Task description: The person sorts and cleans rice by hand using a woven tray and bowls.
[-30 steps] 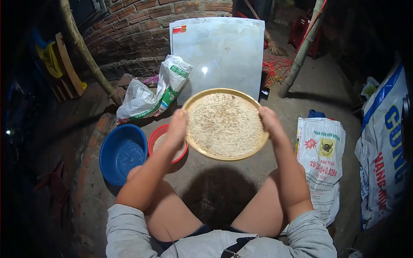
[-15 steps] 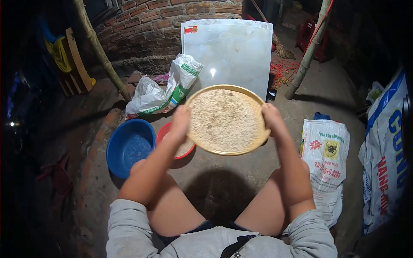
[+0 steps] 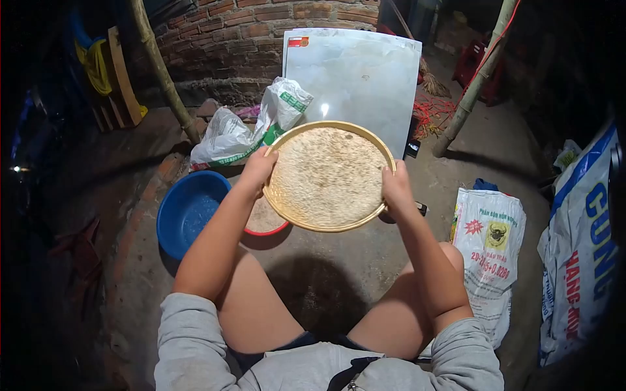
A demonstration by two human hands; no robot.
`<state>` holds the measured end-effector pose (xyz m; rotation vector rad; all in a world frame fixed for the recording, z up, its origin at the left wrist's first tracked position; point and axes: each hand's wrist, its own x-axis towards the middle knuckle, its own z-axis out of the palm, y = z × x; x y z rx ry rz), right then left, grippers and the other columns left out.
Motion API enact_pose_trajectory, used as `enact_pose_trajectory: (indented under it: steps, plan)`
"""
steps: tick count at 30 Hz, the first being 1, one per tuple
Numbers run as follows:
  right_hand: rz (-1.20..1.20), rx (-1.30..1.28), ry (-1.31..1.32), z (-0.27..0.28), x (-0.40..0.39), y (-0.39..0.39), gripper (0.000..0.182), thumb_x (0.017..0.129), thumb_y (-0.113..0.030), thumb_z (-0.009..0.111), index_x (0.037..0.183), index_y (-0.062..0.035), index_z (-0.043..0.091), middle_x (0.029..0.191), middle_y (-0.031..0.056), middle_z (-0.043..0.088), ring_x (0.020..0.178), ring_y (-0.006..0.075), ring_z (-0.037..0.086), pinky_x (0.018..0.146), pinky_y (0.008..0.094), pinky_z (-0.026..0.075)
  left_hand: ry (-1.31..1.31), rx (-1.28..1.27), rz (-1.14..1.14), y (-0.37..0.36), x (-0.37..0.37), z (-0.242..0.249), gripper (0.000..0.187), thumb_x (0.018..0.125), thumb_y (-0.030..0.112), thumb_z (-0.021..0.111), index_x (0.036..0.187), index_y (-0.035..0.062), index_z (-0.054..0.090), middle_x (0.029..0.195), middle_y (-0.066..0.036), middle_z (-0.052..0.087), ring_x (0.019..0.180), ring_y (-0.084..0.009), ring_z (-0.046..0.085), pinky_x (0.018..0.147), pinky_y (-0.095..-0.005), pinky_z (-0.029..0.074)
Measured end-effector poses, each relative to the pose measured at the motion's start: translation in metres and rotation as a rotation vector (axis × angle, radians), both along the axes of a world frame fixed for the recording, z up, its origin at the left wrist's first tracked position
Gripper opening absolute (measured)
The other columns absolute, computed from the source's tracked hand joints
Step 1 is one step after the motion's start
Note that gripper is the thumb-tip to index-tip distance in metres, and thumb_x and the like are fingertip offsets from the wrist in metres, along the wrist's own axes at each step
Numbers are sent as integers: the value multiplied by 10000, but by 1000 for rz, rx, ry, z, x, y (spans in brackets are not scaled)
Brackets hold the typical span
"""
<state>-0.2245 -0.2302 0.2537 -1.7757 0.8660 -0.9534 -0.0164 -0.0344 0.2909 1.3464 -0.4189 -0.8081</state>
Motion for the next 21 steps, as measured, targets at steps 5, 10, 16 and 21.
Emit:
enact_pose_trajectory:
  steps: [5,10,16,21]
  plan:
    - [248,575,38,39,-28,-45,228,899,-145,467,1057,18,480,868,134,593,750,195,584,681,331,486,-406,88,292,-31,-38,-55,187,840,87,528,1004,5,497,817,-133,564,765,-212,550,692,-356,455]
    - [88,130,23,10,-7,1,285,865,-162,564,1076,-4,455,889,120,569,822,174,536,735,326,452,-176,-44,81,-4,5,-14,196,876,128,500,1008,-17,496,777,-114,590,640,-192,594,576,-301,496]
    - [229,304,21,32,-25,-20,338,828,-178,612,1040,22,441,899,146,573,806,200,569,707,332,473,-474,23,130,-14,-1,-35,214,879,134,506,1020,-25,483,783,-103,591,616,-160,577,537,-282,477]
    - [181,219,43,21,-19,-16,480,746,-148,702,1071,34,398,849,141,575,705,199,591,595,319,509,-511,213,135,-13,-2,-29,264,832,145,589,993,-33,480,841,-143,595,737,-188,588,653,-318,492]
